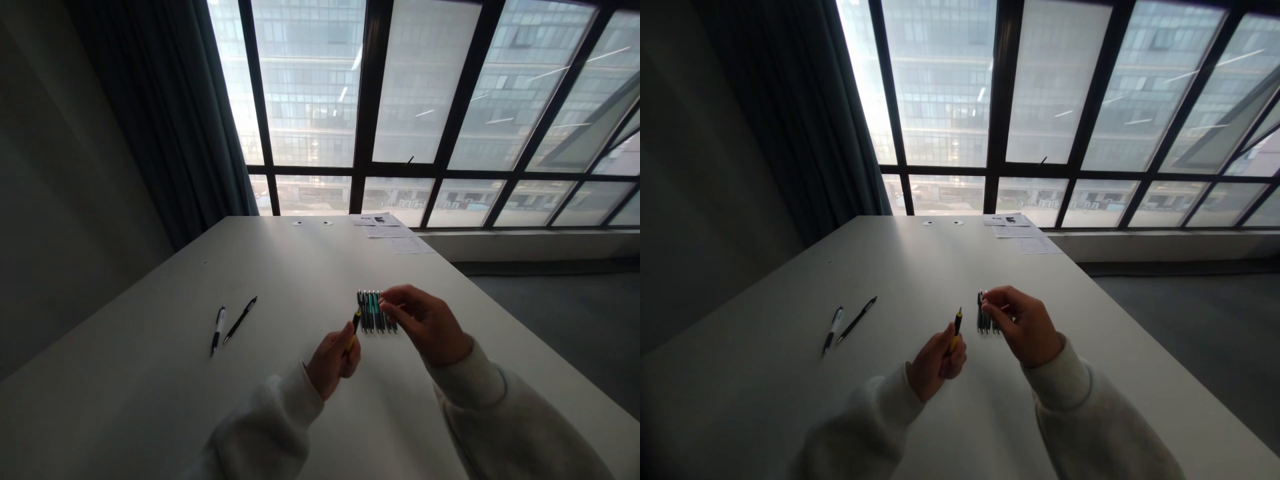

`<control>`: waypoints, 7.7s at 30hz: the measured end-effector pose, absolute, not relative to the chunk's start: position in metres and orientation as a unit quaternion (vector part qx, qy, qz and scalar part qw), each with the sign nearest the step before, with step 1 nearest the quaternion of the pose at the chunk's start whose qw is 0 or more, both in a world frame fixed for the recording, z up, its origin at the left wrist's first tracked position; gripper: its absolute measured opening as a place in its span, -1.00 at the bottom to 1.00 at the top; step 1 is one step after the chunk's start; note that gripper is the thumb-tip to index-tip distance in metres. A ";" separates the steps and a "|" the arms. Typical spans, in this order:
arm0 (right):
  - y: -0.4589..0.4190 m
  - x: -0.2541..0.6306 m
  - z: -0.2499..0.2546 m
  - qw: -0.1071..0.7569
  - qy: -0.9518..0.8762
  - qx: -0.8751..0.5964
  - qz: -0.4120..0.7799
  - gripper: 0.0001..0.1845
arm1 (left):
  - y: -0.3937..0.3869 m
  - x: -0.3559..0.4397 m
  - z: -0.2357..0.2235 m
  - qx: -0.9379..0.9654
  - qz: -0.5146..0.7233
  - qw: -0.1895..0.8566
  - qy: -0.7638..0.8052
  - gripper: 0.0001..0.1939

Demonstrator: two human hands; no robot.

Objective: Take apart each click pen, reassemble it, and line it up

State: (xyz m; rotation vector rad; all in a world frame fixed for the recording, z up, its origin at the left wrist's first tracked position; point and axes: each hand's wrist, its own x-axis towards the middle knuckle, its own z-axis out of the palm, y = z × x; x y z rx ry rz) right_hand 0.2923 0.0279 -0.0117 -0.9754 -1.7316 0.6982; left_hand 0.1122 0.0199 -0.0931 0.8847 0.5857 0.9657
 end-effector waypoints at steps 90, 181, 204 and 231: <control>0.032 0.344 -0.144 0.239 -0.834 -0.437 0.237 -0.66 | 0.025 0.115 -0.131 0.490 0.284 0.738 0.367 -0.34; 0.036 0.332 -0.141 0.238 -0.697 -0.652 0.181 -0.91 | 0.022 0.116 -0.128 0.531 0.308 0.704 0.357 -0.58; 0.046 0.341 -0.158 0.359 -0.631 -0.626 0.283 -0.75 | 0.002 0.091 -0.130 0.783 0.203 0.198 0.553 -0.50; 0.049 0.351 -0.154 0.369 -0.625 -0.588 0.355 -0.73 | 0.003 0.076 -0.137 0.803 0.172 0.138 0.553 -0.45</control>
